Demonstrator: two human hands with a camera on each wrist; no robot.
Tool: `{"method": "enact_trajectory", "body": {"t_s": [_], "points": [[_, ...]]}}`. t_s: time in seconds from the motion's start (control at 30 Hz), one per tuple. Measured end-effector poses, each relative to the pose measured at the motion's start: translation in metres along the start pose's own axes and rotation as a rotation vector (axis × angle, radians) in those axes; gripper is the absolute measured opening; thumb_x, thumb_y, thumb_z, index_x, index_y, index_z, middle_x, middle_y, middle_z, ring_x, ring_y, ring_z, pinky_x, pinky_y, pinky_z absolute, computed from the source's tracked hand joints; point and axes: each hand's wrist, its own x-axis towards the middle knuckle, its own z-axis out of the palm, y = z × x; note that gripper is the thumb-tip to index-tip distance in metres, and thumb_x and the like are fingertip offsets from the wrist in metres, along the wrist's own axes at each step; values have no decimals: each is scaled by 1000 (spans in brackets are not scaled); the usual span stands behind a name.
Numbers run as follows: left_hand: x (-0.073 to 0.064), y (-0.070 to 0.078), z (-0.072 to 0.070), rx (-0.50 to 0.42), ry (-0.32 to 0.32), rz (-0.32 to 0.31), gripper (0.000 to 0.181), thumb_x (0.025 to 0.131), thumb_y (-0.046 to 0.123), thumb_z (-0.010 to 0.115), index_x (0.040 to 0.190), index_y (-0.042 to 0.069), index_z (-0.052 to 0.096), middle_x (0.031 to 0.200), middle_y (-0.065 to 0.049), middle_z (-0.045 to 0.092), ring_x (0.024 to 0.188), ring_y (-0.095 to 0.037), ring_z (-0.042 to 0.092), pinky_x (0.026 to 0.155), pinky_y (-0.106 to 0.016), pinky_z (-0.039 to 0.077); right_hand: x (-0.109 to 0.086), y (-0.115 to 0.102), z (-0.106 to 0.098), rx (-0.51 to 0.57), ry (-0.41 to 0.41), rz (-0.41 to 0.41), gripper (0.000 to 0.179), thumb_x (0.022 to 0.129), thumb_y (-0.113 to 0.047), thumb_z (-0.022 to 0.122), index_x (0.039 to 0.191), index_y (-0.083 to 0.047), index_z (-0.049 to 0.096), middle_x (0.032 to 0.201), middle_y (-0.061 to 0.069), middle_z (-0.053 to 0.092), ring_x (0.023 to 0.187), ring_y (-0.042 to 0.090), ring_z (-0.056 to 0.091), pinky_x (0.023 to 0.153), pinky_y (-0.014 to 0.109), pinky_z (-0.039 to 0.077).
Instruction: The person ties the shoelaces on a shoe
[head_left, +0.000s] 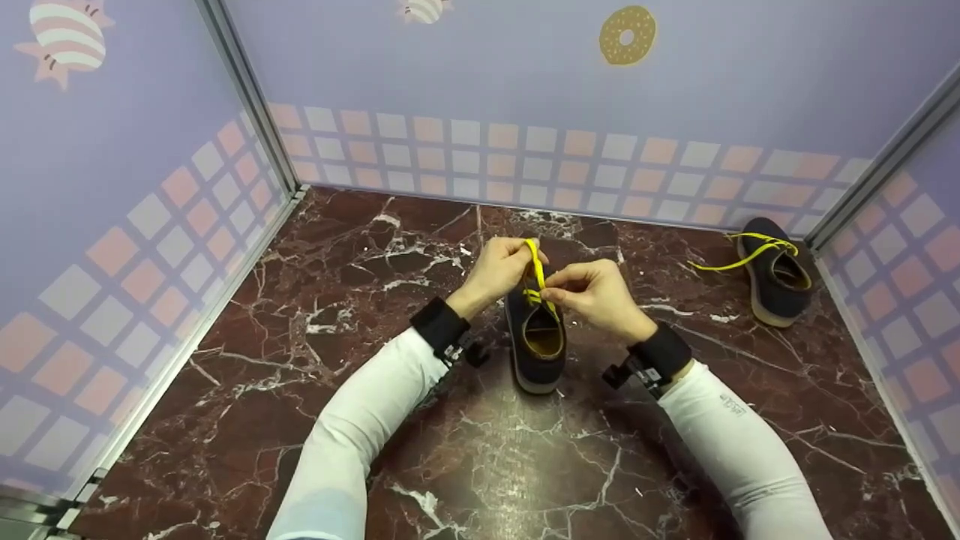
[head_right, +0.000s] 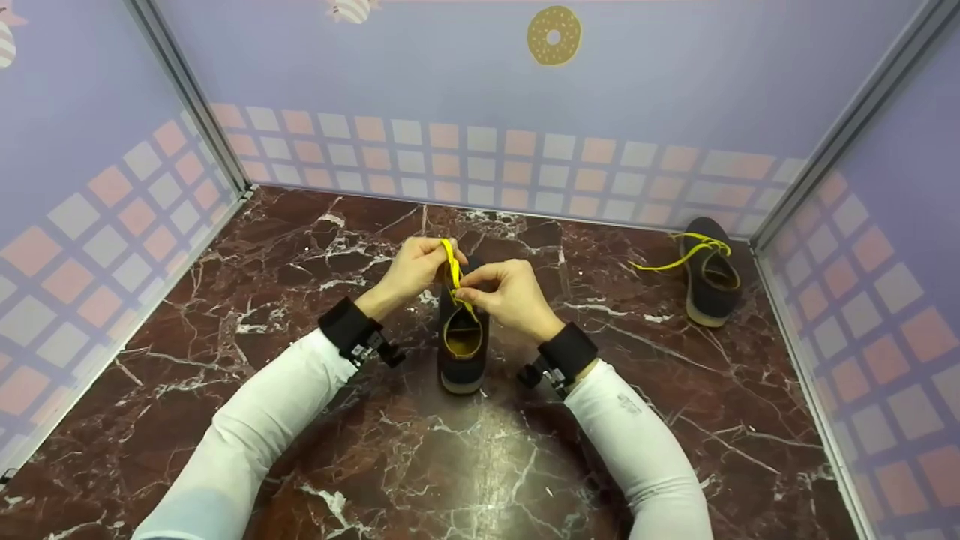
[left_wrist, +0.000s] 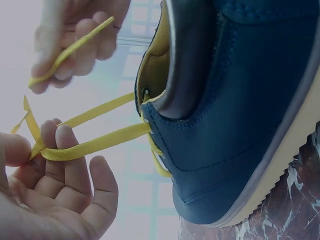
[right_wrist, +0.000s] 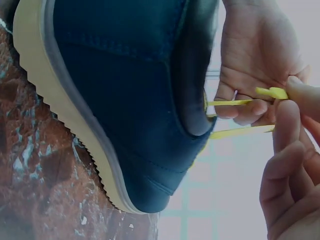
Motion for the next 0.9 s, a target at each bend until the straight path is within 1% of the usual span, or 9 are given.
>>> {"method": "enact_trajectory", "body": {"t_s": [0.07, 0.17, 0.3, 0.43, 0.57, 0.67, 0.8, 0.9], "points": [[0, 0, 0, -2, -2, 4, 46, 118, 24, 55, 103, -8, 83, 61, 11, 61, 61, -11, 57, 61, -21, 49, 1, 2, 1, -18, 14, 39, 5, 95, -2, 89, 97, 2, 88, 83, 24, 83, 57, 5, 70, 55, 15, 54], [-1, 0, -1, -3, -2, 8, 44, 118, 22, 55, 101, -7, 83, 61, 10, 60, 62, -13, 56, 60, -20, 47, 4, 4, 3, -46, 34, 72, 5, 95, -5, 90, 96, -1, 89, 85, 23, 84, 58, 5, 70, 56, 15, 54], [-2, 0, -2, -4, -7, 11, 40, 117, 18, 54, 102, -5, 84, 67, 9, 65, 63, -14, 60, 60, -20, 49, 7, 6, 4, -80, 44, 86, 5, 93, -6, 91, 95, -2, 89, 86, 22, 84, 59, 2, 69, 56, 14, 55], [-3, 0, -2, 5, -9, 12, 36, 113, 13, 54, 103, -4, 84, 73, 10, 70, 63, -9, 60, 60, -19, 48, 10, 8, 5, -133, 59, 88, 7, 92, -7, 93, 94, -2, 88, 87, 20, 85, 63, -3, 69, 60, 12, 55], [-2, 0, -3, 28, -16, 27, 37, 115, 15, 55, 101, -2, 85, 74, 7, 72, 62, -6, 58, 60, -19, 48, 14, 9, 5, -163, 66, 101, 10, 89, -6, 94, 93, 0, 86, 88, 20, 85, 66, -6, 70, 64, 11, 56], [-2, 0, -3, 40, -26, 44, 39, 116, 17, 55, 101, -1, 85, 79, 1, 77, 64, -5, 59, 62, -19, 49, 16, 12, 5, -154, 47, 126, 15, 88, -4, 94, 98, 2, 84, 91, 22, 84, 69, -5, 71, 66, 12, 58], [-3, 0, -4, 67, -39, 69, 38, 116, 16, 55, 103, -3, 85, 91, -14, 83, 67, -5, 62, 64, -19, 52, 19, 16, 5, -134, 15, 152, 21, 89, -4, 94, 106, 4, 83, 96, 24, 84, 72, -3, 73, 69, 14, 60], [-3, 1, -4, 95, -47, 81, 40, 117, 19, 55, 104, -3, 85, 98, -19, 84, 71, -4, 62, 66, -18, 51, 22, 19, 6, -148, 11, 152, 21, 90, -6, 94, 106, 3, 83, 95, 24, 84, 70, -4, 71, 68, 13, 58]]}}
